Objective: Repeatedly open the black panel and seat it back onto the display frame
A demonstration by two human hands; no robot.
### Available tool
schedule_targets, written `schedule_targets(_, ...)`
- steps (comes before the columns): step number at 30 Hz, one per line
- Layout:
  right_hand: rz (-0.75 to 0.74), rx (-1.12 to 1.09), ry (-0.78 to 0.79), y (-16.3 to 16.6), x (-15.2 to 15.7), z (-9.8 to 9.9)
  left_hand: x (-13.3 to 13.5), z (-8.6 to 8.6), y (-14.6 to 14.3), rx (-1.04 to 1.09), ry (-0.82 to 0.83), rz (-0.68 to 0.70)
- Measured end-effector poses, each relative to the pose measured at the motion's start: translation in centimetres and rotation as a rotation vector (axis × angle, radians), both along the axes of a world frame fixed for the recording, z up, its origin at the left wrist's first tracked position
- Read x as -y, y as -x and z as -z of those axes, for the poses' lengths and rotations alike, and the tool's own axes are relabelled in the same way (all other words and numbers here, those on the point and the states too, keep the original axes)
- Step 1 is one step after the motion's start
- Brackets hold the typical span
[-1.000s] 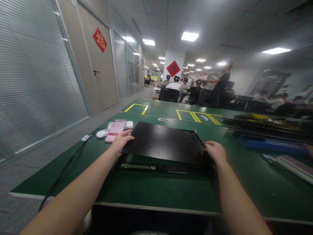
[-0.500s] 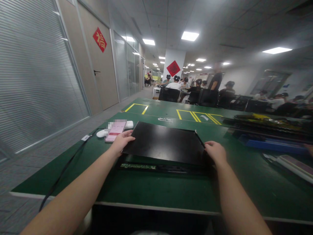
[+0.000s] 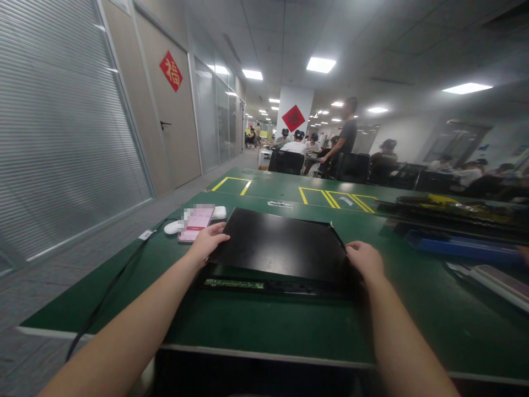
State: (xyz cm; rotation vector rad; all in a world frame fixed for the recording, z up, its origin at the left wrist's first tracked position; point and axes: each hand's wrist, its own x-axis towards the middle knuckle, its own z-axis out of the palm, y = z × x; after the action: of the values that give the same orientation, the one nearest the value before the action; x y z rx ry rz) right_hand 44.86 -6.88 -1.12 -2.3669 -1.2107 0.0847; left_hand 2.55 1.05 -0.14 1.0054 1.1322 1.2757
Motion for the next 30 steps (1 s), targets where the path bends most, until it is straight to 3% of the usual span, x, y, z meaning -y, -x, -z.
schedule_targets(30, -0.018, -0.064, 0.005, -1.0, -0.6, 1.1, -0.1, -0.5, 0.1, 0.166, 0.136, 0.012)
